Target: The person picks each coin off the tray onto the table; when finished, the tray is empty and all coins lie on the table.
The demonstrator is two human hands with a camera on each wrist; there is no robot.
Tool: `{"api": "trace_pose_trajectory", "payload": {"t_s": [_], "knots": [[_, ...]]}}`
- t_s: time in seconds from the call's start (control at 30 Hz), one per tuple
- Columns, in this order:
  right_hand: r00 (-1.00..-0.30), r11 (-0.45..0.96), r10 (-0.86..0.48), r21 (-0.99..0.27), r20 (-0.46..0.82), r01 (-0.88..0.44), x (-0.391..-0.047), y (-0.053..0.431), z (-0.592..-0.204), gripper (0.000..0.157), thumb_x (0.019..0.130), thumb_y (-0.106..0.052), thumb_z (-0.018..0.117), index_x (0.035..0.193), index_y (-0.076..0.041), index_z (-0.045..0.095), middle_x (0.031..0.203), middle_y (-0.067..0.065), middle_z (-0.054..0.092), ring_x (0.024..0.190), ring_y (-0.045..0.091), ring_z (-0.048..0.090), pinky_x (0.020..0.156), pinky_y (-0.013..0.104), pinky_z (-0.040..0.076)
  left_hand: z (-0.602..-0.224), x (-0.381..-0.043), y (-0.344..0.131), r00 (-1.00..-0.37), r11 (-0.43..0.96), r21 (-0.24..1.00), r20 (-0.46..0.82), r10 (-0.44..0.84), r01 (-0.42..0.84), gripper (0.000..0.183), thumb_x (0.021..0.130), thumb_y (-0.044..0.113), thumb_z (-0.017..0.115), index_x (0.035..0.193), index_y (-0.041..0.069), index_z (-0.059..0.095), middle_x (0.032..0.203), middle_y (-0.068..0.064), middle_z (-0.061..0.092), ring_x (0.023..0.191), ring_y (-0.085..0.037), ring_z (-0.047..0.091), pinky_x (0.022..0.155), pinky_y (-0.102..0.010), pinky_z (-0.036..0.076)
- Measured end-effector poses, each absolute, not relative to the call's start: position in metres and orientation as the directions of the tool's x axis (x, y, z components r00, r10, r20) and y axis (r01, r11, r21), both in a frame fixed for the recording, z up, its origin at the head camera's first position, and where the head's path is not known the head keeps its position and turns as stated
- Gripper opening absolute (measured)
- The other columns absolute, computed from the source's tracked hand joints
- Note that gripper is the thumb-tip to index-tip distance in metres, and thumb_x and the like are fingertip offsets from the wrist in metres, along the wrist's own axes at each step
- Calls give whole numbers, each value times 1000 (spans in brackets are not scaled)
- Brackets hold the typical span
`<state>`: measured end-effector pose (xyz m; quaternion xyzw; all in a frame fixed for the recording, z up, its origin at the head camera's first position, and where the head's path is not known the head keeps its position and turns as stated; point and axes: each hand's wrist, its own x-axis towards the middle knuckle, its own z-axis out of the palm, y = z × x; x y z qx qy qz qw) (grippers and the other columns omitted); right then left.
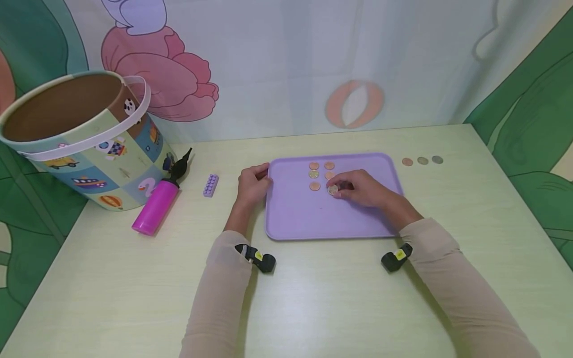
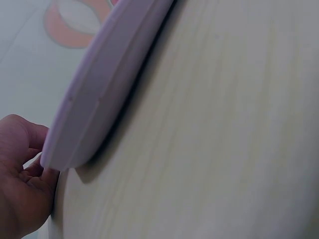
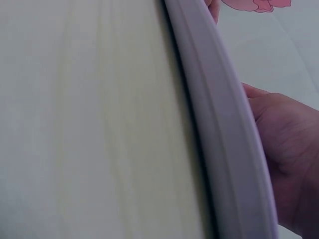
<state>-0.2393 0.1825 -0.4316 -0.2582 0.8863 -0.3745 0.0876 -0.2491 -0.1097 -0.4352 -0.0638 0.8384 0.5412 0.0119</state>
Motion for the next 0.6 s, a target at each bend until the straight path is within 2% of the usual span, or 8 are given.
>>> {"api": "trace_pose_trajectory", "payload": {"t_s": [0.6], "knots": [[-927,615,-365,-727,83,-307,-238,189,-431,31,91,0,71,122,2,70,97,20,72,90,24,66,81,22,52,-434,-248,-108,-992,400,909,-85,-97,-117,50,89,-1,58,139,0,59,136,-21,66,127,-29,64,111,-36,52]]}}
